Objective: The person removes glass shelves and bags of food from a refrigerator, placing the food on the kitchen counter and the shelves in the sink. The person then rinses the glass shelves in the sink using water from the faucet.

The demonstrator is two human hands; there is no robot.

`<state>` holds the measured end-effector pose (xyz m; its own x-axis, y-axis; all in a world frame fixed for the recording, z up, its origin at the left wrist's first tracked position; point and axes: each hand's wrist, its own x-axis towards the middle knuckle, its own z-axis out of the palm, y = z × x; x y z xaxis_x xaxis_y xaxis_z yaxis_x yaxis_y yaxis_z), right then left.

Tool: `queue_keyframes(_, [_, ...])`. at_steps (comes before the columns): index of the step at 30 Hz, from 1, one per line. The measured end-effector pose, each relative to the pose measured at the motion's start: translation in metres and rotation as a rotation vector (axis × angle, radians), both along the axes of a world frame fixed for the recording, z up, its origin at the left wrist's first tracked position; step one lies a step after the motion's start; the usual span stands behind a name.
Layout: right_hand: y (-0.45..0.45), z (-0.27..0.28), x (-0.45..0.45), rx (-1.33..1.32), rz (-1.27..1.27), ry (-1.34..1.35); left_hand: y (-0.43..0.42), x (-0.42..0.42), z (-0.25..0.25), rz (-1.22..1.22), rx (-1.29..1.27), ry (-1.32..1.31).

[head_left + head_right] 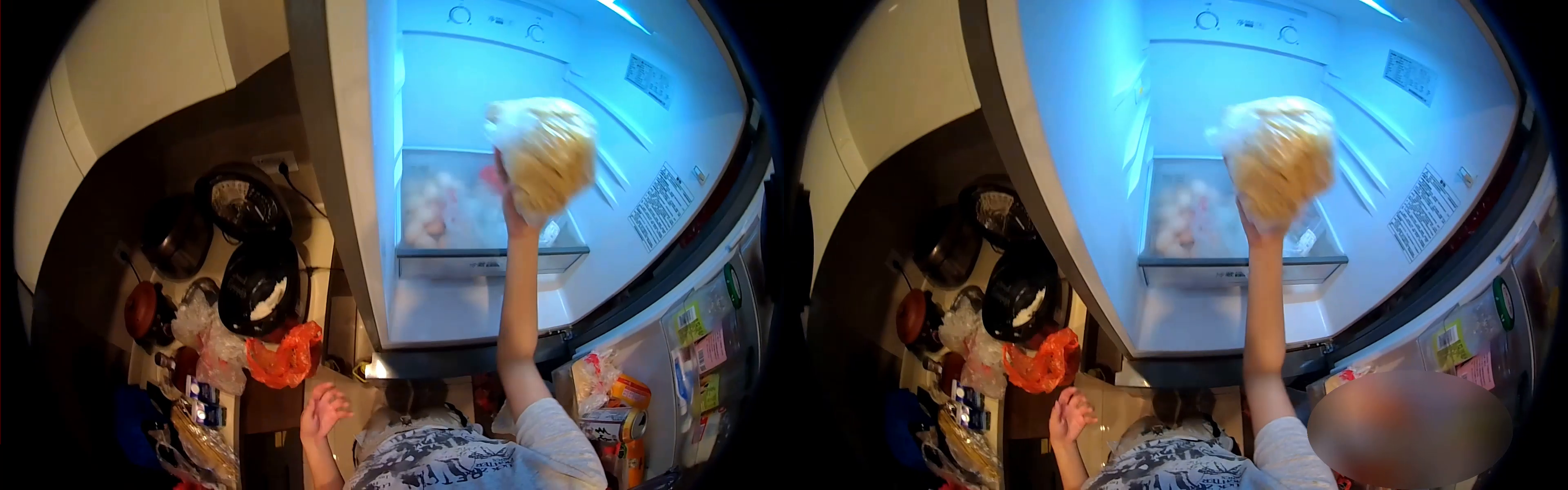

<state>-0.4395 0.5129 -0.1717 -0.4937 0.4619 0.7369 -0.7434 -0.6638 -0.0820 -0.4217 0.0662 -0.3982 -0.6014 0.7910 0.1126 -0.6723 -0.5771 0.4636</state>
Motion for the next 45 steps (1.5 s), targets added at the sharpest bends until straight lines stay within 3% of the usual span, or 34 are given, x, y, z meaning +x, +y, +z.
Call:
queue_keyframes(2, [-0.032,0.000,0.020,0.026,-0.031,0.043,0.030,0.008,0.059,-0.105,-0.070,0.282])
queue_keyframes(5, [-0.092,-0.008,0.042,0.030,-0.015,-0.015,0.072,0.022,0.132,-0.199,-0.098,0.496])
queue_keyframes(12, [-0.222,-0.041,0.088,0.218,-0.026,-0.587,0.081,0.053,0.152,-0.098,0.232,0.602])
queue_keyframes(14, [-0.252,-0.043,0.093,0.295,0.008,-0.816,0.071,0.063,0.137,0.031,0.150,0.536])
queue_keyframes(16, [-0.265,-0.038,0.095,0.328,0.086,-1.113,0.058,0.047,0.128,0.356,-0.066,0.702])
queue_keyframes(17, [-0.259,-0.038,0.094,0.619,0.101,-1.076,0.052,0.048,0.116,0.363,-0.031,0.502])
queue_keyframes(18, [-0.242,-0.039,0.088,0.905,0.112,-1.017,0.046,0.042,0.099,0.441,0.063,0.490])
queue_keyframes(19, [-0.197,-0.077,0.066,1.297,0.002,-0.267,0.035,0.036,0.084,0.446,0.061,0.491])
queue_keyframes(22, [-0.190,-0.088,0.054,1.302,0.320,-0.334,-0.029,0.021,0.039,0.963,-0.185,0.258])
queue_keyframes(25, [-0.184,-0.092,0.058,1.287,0.418,-0.436,-0.093,-0.001,0.024,1.429,-0.441,-0.005])
queue_keyframes(26, [-0.181,-0.096,0.061,1.277,0.466,-0.497,-0.107,-0.024,0.037,1.638,-0.708,0.446])
queue_keyframes(28, [-0.179,-0.101,0.061,1.314,0.474,-0.529,-0.133,-0.062,0.056,1.709,-1.166,0.607])
queue_keyframes(30, [-0.178,-0.098,0.063,1.324,0.539,-0.592,-0.158,-0.111,0.046,1.709,-1.559,0.863])
queue_keyframes(33, [-0.171,-0.096,0.067,1.364,0.502,-0.491,-0.167,-0.172,0.034,1.548,-1.883,1.140])
queue_keyframes(37, [-0.170,-0.073,0.083,1.193,0.409,-0.348,-0.212,-0.247,-0.060,1.130,-2.425,1.573])
queue_keyframes(38, [-0.172,-0.058,0.087,1.143,0.356,-0.269,-0.178,-0.239,-0.018,0.538,-2.633,1.098])
queue_keyframes(39, [-0.175,-0.038,0.096,1.060,0.314,-0.230,-0.163,-0.250,-0.023,0.542,-2.588,1.168])
queue_keyframes(42, [-0.175,0.017,0.120,0.953,0.275,-0.035,-0.182,-0.250,-0.065,0.592,-2.747,0.896])
queue_keyframes(44, [-0.178,0.035,0.121,0.925,0.116,0.173,-0.181,-0.244,-0.069,1.021,-2.545,1.161])
queue_keyframes(45, [-0.181,0.042,0.116,0.917,0.095,0.160,-0.175,-0.240,-0.070,1.009,-2.533,1.196])
